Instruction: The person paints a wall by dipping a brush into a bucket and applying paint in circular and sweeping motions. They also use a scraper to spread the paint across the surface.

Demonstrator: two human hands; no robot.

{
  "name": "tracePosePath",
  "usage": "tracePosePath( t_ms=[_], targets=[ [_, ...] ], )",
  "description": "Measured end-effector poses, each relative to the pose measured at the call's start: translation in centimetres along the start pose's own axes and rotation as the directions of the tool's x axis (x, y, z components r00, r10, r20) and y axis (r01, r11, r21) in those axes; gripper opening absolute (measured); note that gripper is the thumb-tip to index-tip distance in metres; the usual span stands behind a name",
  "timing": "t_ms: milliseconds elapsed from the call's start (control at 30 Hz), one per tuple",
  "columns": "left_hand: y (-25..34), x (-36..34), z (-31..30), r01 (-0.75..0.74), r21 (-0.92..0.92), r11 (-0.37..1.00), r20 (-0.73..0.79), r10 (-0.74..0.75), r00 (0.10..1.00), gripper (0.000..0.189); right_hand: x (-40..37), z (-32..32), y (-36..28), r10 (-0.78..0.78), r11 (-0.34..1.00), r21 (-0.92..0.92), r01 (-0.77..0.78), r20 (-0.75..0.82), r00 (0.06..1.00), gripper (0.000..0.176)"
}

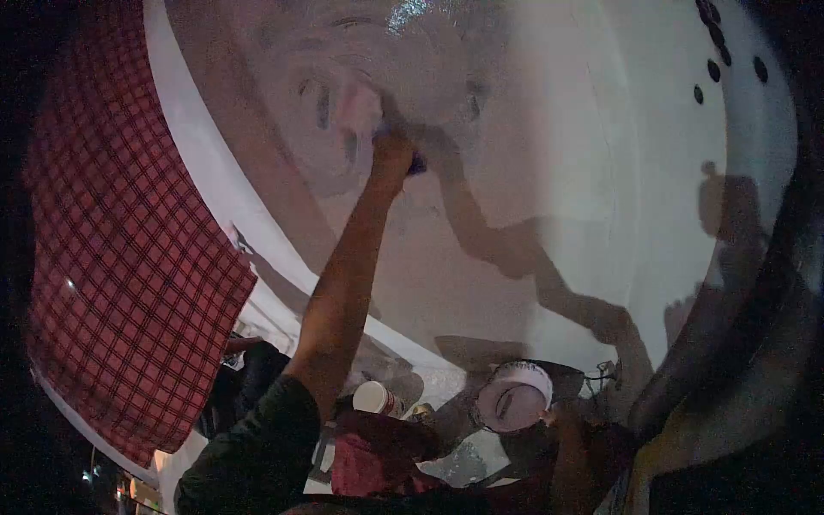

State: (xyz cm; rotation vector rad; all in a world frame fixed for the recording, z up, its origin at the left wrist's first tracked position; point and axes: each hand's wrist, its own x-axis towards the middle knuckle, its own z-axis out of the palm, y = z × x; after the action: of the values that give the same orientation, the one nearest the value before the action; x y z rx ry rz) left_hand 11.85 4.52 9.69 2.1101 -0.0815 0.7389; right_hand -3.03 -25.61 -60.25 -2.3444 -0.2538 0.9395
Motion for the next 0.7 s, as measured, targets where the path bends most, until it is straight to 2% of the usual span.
tracePosePath(
  t_ms=[67,100,167,233,267,333,433,500,567,633,700],
  targets=[
    [2.3,2.0,0.5,-0.100,0.254,0.962,-0.040,0.114,0.993,0.030,0.3,0.2,0.3,-0.001,1.000,-0.004,0.001,-0.005,1.000,0.054],
    [3.4,2.6,0.3,-0.224,0.489,0.843,0.022,0.245,0.969,0.035,0.3,0.2,0.3,0.000,1.000,-0.004,0.000,-0.008,1.000,0.053],
    [5.1,2.1,0.0,-0.216,0.583,0.784,0.035,0.241,0.970,0.044,0.6,0.4,0.5,0.000,1.000,-0.006,0.000,-0.013,1.000,0.053],
    [5.5,0.4,-0.1,0.042,0.317,0.948,-0.084,-0.016,0.996,0.052,0.8,0.5,0.7,-0.001,1.000,-0.012,0.001,-0.017,1.000,0.053],
    [4.6,-0.4,-0.6,-0.015,0.451,0.892,-0.043,0.039,0.998,0.051,0.9,0.7,0.8,-0.002,1.000,-0.019,0.002,-0.020,1.000,0.053],
    [1.5,-1.6,-2.3,-0.133,0.678,0.723,0.061,0.125,0.990,0.051,0.9,0.4,0.7,-0.006,1.000,-0.030,0.005,-0.021,1.000,0.053],
    [-0.3,-2.6,-7.1,-0.266,0.796,0.543,0.275,0.067,0.959,0.044,1.0,0.5,0.8,-0.006,0.999,-0.038,0.004,-0.029,1.000,0.053],
    [-0.9,-0.8,-11.0,-0.328,0.909,0.257,0.323,0.064,0.944,0.043,1.1,0.6,0.7,-0.009,0.999,-0.041,0.008,-0.036,0.999,0.053],
    [0.9,0.5,-15.1,-0.380,0.922,-0.072,0.386,0.239,0.891,0.042,1.2,0.4,0.8,-0.013,0.999,-0.046,0.011,-0.043,0.999,0.053],
    [3.9,0.5,-17.6,-0.233,0.965,-0.119,0.254,0.201,0.946,0.041,1.3,0.3,0.7,-0.016,0.999,-0.051,0.013,-0.046,0.999,0.053],
    [2.3,1.7,-20.3,-0.091,0.986,0.143,0.044,0.301,0.953,0.040,1.5,0.4,0.7,-0.016,0.999,-0.051,0.014,-0.044,0.999,0.052]
  ],
)
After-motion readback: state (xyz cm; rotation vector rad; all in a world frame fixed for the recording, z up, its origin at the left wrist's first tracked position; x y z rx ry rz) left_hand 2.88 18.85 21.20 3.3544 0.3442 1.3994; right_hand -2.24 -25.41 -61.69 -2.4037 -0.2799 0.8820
